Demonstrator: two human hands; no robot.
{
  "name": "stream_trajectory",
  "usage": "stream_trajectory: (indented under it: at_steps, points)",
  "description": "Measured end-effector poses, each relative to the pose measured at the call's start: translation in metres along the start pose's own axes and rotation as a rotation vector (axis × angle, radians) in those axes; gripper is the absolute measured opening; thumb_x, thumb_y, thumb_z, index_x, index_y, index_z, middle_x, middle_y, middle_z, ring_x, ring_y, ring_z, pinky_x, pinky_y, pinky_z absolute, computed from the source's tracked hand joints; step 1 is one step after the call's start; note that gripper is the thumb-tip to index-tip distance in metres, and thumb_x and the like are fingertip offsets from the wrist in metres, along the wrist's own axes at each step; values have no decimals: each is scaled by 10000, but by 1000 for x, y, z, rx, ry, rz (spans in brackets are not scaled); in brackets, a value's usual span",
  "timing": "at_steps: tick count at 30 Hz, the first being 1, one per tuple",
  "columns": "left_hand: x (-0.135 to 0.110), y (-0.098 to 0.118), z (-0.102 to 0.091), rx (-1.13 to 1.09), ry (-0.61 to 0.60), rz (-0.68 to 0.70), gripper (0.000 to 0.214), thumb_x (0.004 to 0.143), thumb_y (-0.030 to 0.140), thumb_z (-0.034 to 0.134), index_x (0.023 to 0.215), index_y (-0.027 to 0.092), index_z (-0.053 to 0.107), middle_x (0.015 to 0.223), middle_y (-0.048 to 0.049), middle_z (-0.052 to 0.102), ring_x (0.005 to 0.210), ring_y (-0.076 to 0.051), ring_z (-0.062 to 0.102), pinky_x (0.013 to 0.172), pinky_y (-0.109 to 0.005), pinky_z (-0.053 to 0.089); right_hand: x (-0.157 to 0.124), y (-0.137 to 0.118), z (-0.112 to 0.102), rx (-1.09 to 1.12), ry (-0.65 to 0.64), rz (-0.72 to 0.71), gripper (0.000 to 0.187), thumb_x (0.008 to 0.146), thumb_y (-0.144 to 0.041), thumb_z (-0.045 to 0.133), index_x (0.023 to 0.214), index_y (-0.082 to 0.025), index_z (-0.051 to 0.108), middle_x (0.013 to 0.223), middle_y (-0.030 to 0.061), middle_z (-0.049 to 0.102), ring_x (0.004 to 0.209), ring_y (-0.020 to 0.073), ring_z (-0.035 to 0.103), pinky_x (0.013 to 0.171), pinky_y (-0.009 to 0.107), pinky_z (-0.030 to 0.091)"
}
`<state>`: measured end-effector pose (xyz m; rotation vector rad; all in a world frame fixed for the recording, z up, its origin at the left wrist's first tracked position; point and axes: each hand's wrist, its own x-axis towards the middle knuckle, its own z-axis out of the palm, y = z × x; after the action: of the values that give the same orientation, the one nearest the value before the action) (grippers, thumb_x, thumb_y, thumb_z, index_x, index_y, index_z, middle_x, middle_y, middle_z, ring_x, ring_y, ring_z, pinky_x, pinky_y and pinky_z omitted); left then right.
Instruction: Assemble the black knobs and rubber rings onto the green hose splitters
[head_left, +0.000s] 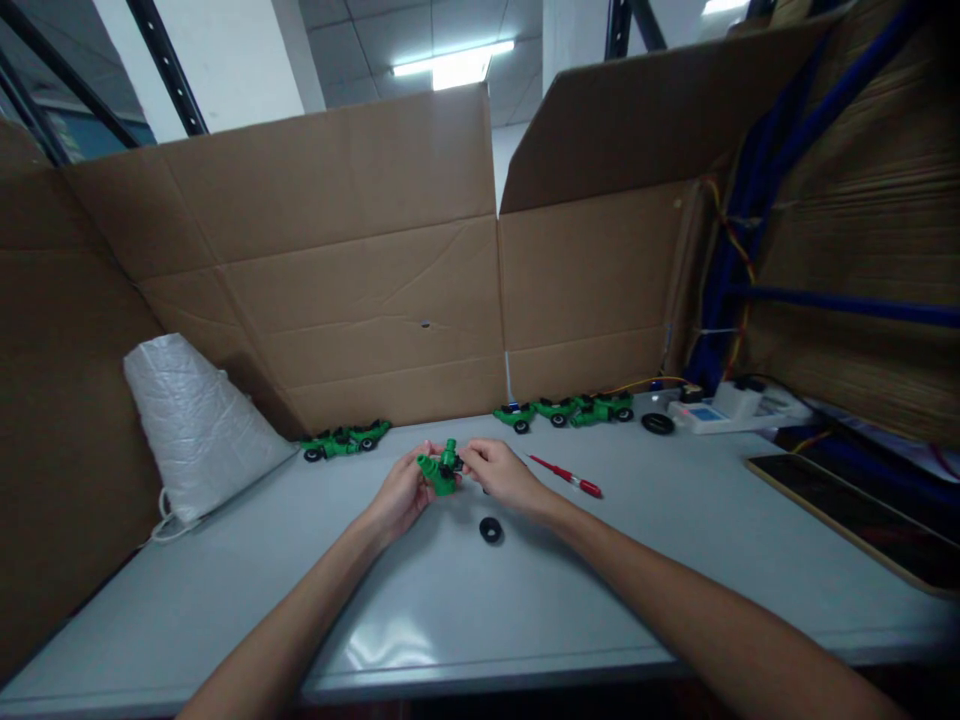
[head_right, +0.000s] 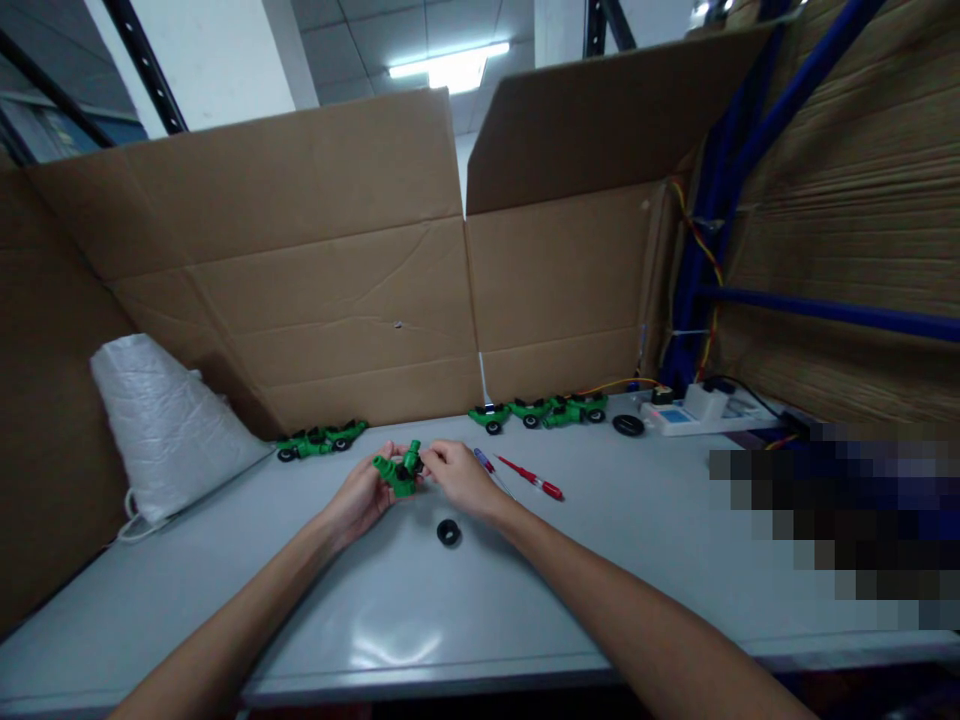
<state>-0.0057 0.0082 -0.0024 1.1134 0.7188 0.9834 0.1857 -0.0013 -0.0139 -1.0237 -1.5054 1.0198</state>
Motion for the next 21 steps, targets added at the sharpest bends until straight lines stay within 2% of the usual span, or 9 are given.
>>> stream_trajectory:
  at_steps: [3,5,8,10,12,15,17,21]
  points:
    - [0,3,-3,-47,-38,-27,645,977,726,594,1148,115,709,1037,-163,781,867,-250,766,718,-324,617,1,5,0,39,39,53,396,979,-481,586,698,-203,605,548,-50,481,482,120,400,492,257,297]
    - [0,4,-3,-78,-60,-9,756,953,812,526,1182,115,706,1088,-182,780,940,-277,770,762,-345,622,1,7,0,70,52,80,398,988,-494,573,723,-201,617,549,-47,499,465,117,399,477,253,296]
    - [1,2,-3,-61,-66,60,820,878,854,597,1216,114,703,1162,-198,769,1044,-309,751,836,-375,614,1,7,1,103,60,104,408,985,-520,581,743,-197,633,538,-45,505,444,113,386,458,247,279]
    - [1,-1,-2,3,-47,110,777,823,764,764,1251,120,688,1190,-190,761,1065,-308,739,870,-384,602,0,6,2,116,49,110,405,985,-523,580,760,-192,642,538,-40,517,438,112,382,452,245,272]
    - [1,-4,-2,103,6,162,718,763,576,924,1270,139,663,1172,-152,760,1029,-274,736,863,-361,589,-1,5,3,125,24,107,396,988,-519,569,789,-187,652,548,-33,537,438,112,385,450,245,271]
    - [1,-6,-2,233,109,220,644,689,372,1004,1179,160,642,1044,-65,750,898,-198,719,796,-297,564,-3,2,6,128,-21,77,397,986,-530,568,806,-187,654,575,-24,571,449,110,392,458,247,279]
    - [1,-5,-3,282,142,229,604,671,356,1008,1102,158,633,953,-31,729,821,-171,700,735,-270,547,-4,1,7,119,-37,46,409,982,-547,580,794,-190,647,589,-19,584,467,113,404,472,250,290]
    - [3,-3,-5,307,105,198,556,719,403,970,1081,140,641,928,-47,724,810,-188,708,646,-255,525,-4,3,6,77,0,-2,417,934,-575,663,753,-205,598,589,-26,570,527,130,462,516,257,321]
